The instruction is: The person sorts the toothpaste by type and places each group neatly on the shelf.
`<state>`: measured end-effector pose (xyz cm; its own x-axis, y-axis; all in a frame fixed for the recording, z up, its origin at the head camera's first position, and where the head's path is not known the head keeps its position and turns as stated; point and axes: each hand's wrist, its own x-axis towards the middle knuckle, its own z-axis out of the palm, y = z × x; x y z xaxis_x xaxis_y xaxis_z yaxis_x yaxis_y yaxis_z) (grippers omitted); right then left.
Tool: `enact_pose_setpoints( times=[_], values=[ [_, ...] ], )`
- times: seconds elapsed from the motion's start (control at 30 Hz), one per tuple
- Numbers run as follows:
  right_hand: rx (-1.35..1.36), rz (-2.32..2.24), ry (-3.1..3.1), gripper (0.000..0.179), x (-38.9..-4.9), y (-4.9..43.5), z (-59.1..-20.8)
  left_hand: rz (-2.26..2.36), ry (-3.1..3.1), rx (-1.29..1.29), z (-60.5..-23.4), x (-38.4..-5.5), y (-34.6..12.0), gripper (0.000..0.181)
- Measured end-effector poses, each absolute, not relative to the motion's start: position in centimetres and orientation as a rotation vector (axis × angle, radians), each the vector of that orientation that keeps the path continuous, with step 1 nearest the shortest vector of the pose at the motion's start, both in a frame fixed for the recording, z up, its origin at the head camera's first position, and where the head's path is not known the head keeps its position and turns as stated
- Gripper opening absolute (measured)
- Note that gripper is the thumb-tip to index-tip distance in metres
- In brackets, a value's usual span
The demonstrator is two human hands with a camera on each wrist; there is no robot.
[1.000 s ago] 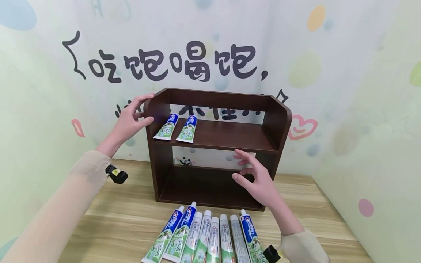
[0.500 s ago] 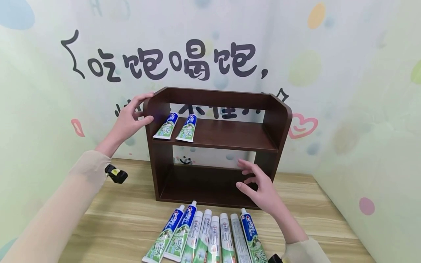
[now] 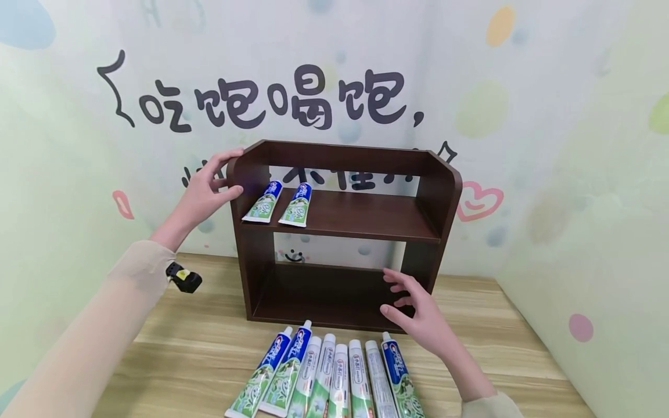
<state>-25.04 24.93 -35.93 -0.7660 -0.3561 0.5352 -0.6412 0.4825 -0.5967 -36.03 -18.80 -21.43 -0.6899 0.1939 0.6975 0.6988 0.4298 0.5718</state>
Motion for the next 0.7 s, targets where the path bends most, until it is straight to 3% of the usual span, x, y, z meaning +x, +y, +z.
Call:
enact_pose_setpoints(
  times=[0.3, 0.57, 0.7],
  values=[
    [0.811, 1.173, -2.428, 0.058, -24.9, 25.4, -37.4, -1.219, -2.132, -0.751, -21.5, -35.9, -18.8, 0.064],
    [0.809, 1.149, -2.44, 0.058, -24.6, 25.6, -38.4, -1.222, -2.15, -0.759, -20.5, -33.9, -18.0, 0.062],
    [0.82, 1.128, -2.451, 0.058, -24.5, 25.9, -39.0, -1.218, -2.143, -0.758, -20.9, -34.8, -18.2, 0.064]
  ],
)
